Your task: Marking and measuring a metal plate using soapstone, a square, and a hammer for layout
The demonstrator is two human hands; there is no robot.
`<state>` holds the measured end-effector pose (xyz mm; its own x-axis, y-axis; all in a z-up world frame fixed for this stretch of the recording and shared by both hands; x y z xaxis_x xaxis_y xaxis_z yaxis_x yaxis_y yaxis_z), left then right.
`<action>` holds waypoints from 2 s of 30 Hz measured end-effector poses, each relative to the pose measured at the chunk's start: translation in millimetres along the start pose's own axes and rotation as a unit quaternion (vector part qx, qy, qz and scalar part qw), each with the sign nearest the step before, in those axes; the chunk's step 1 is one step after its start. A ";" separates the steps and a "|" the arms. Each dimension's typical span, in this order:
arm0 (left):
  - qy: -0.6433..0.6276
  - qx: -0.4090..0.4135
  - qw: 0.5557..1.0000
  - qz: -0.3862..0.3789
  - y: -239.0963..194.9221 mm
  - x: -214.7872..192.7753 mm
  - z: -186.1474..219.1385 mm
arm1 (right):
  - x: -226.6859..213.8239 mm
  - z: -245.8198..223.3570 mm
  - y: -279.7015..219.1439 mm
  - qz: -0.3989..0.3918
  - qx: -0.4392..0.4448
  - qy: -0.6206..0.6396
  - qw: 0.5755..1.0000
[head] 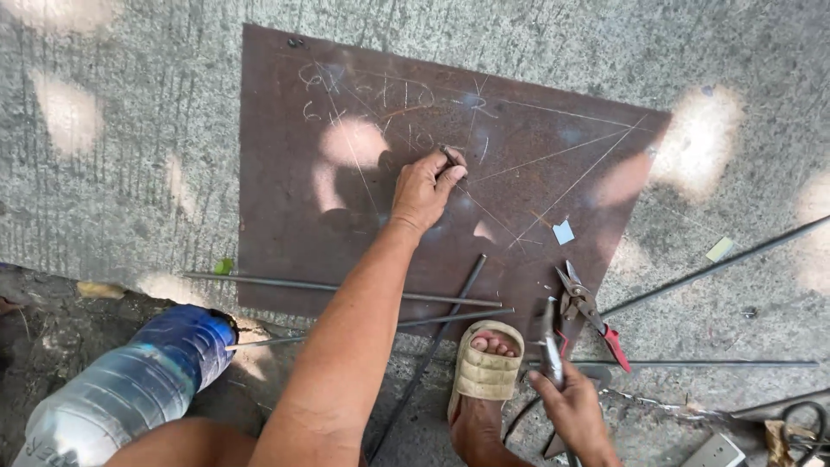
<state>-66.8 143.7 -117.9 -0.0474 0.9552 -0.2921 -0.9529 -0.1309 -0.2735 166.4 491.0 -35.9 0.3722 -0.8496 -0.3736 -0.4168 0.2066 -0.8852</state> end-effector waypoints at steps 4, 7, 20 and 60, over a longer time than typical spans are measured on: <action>-0.002 -0.034 0.999 0.001 -0.8 -1.6 2.7 | 10.6 -14.8 15.3 0.085 -0.059 -0.202 0.974; -0.012 -0.050 0.999 0.002 -3.4 -2.3 0.6 | 1.4 -15.1 38.2 0.136 -0.143 -0.301 0.933; -0.106 -0.089 0.988 0.062 -47.4 -46.1 -43.8 | 5.5 -179.3 88.5 0.267 -0.312 -0.399 0.820; -0.317 -0.253 0.911 0.073 -55.7 -47.8 -86.0 | 76.7 -262.4 142.8 -0.023 -0.261 -0.022 0.965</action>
<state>14.3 82.6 -167.5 -0.4790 0.8581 0.1850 -0.6704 -0.2215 -0.7082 -82.2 328.0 -118.2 0.4299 -0.8284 -0.3592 -0.7560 -0.1127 -0.6448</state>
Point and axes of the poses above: each hand's wrist, its own y-axis towards the middle knuckle, its own x-axis out of the palm, z = x × y, the point moved 4 cm from there along y, towards the middle knuckle, and after that the axes turned 4 degrees about x, right-handed, at the moved point
